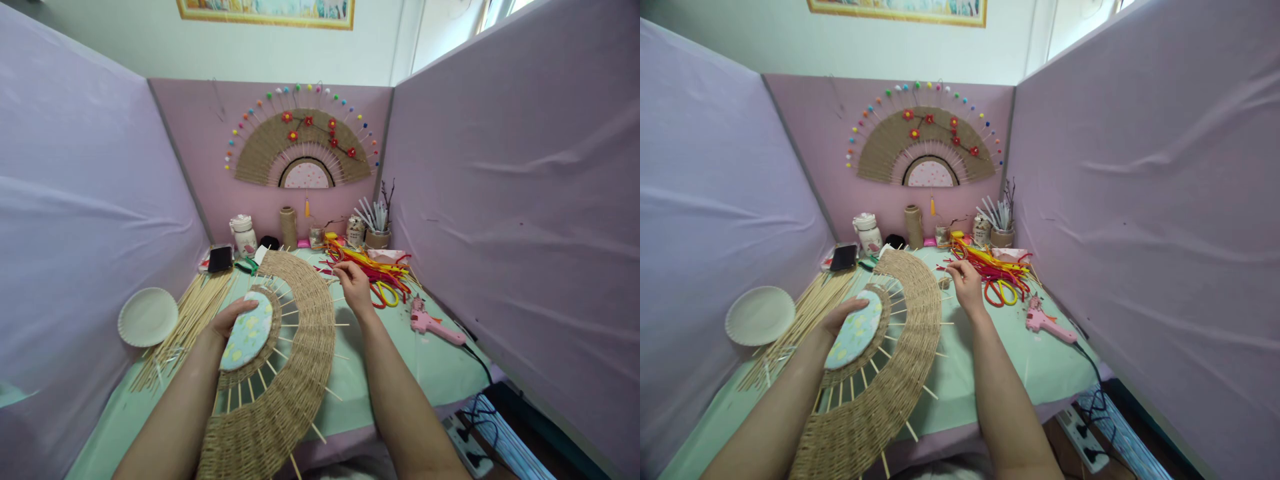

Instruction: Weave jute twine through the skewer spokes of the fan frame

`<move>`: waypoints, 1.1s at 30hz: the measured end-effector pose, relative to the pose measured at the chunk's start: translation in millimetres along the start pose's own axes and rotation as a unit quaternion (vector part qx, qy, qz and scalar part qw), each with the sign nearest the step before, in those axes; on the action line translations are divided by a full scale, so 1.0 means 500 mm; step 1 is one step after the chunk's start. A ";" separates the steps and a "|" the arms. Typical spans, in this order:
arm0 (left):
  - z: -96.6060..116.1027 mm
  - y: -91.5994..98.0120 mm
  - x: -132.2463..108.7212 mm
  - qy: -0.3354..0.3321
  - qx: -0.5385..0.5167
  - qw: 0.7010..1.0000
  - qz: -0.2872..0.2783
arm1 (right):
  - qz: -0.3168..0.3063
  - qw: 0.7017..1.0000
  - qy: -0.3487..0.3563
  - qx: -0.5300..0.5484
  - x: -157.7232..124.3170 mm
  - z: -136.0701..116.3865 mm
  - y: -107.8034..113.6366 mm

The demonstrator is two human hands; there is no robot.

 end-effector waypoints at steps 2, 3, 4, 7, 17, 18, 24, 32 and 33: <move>-0.002 -0.005 0.000 0.002 0.003 1.000 -0.010 | 0.012 1.000 0.019 -0.008 0.001 -0.001 0.002; -0.004 -0.008 0.001 0.003 0.004 1.000 -0.017 | 0.015 0.999 0.030 -0.011 0.002 -0.002 0.002; -0.005 -0.010 0.001 0.004 0.006 1.000 -0.024 | 0.015 0.999 0.040 -0.012 0.002 -0.004 0.003; -0.010 -0.018 0.002 0.009 0.010 0.999 -0.050 | 0.011 0.998 0.054 -0.004 0.002 -0.009 0.003; -0.015 -0.016 0.002 0.006 0.021 0.998 -0.065 | -0.014 0.998 -0.035 0.045 0.004 0.002 0.009; -0.015 -0.015 0.002 0.005 0.022 0.998 -0.064 | -0.019 0.998 -0.035 0.043 0.004 0.003 0.010; -0.010 -0.002 -0.014 0.013 0.005 0.998 -0.057 | -0.064 0.994 -0.069 0.057 0.000 0.002 -0.004; -0.021 0.024 -0.025 0.014 -0.005 0.995 -0.102 | -0.146 0.982 -0.101 0.067 -0.018 -0.010 -0.031; -0.022 0.025 -0.025 0.011 -0.008 0.995 -0.103 | -0.149 0.981 -0.103 0.069 -0.019 -0.011 -0.031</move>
Point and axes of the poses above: each hand's wrist, its own x-axis towards the middle knuckle, its own y-axis out of the back of the hand, z = x × y, the point moved 1 cm from there along x, towards the middle knuckle, and after that the axes turned 6 degrees about z, right-handed, at the moved point
